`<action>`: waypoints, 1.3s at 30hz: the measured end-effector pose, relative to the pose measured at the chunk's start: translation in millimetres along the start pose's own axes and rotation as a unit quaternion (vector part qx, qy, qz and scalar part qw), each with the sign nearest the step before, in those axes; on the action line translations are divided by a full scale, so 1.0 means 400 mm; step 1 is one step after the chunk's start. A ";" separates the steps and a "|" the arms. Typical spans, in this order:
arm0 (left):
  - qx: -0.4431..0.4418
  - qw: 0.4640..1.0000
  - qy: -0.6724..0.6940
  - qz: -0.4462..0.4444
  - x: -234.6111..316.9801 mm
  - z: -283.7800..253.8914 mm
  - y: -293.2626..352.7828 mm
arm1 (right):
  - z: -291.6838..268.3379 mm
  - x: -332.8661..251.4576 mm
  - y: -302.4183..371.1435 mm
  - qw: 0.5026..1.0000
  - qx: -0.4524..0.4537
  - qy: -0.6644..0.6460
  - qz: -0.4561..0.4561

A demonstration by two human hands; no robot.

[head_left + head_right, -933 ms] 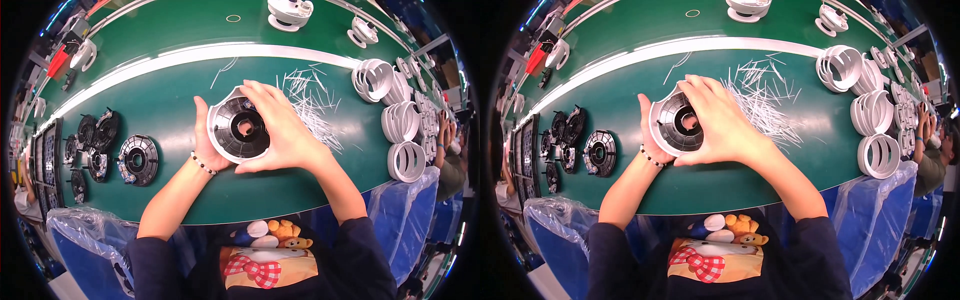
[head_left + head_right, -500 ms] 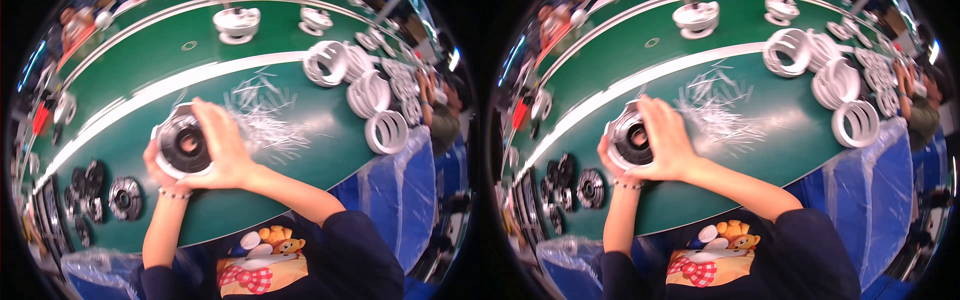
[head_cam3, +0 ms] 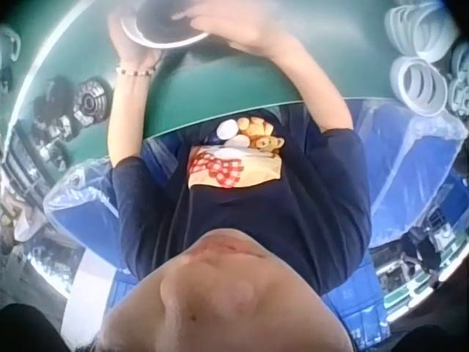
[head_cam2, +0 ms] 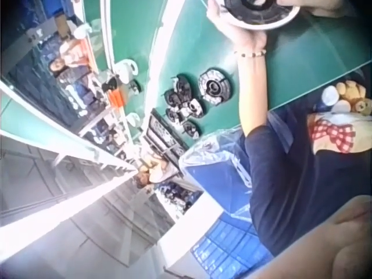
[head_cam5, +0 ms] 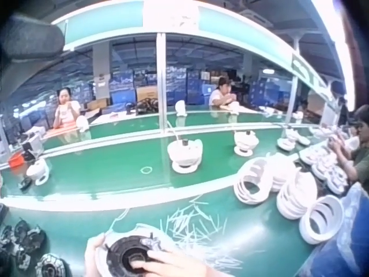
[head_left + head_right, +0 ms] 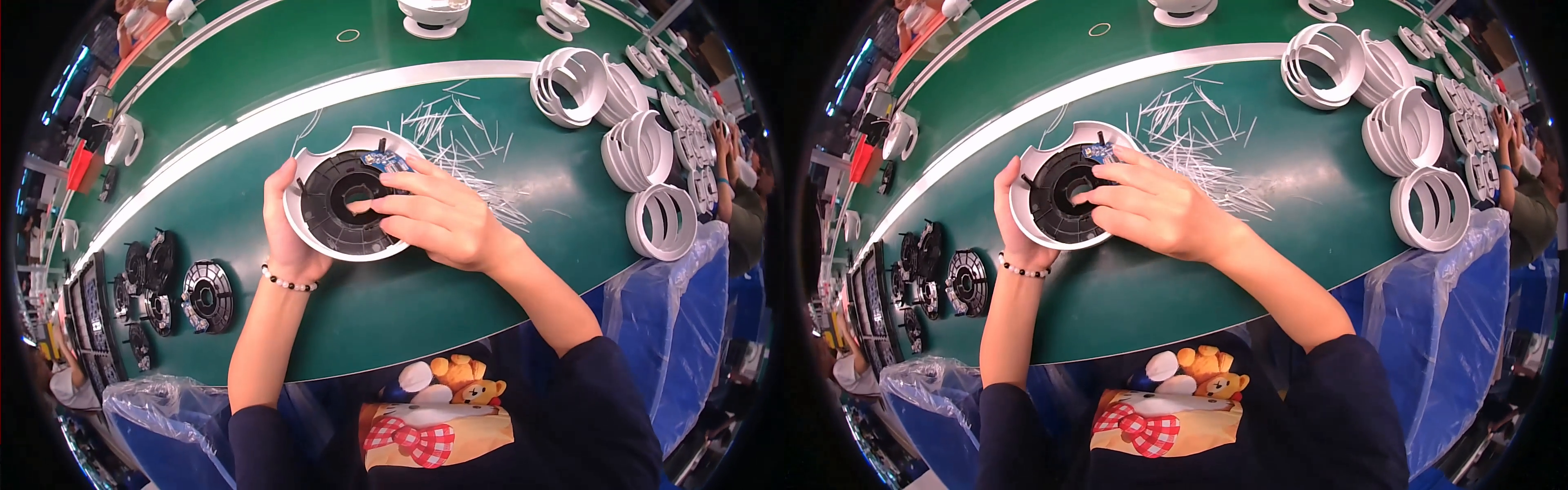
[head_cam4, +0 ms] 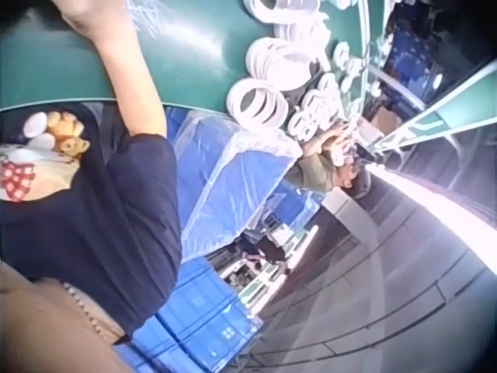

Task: Manually assembling electronic components into white plastic circular housings on an industrial assembly line.

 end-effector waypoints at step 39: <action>0.043 0.985 -0.062 -0.152 -0.096 -0.031 0.075 | -0.067 0.005 -0.018 0.978 0.056 -0.079 0.183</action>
Point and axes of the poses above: each hand's wrist, its own y-axis away from the middle knuckle, its own z-axis out of the palm, x = y × z, the point moved 10 cm from there along -y, towards the middle knuckle, and after that the axes turned 13 degrees about -y, right-handed, at the moved point
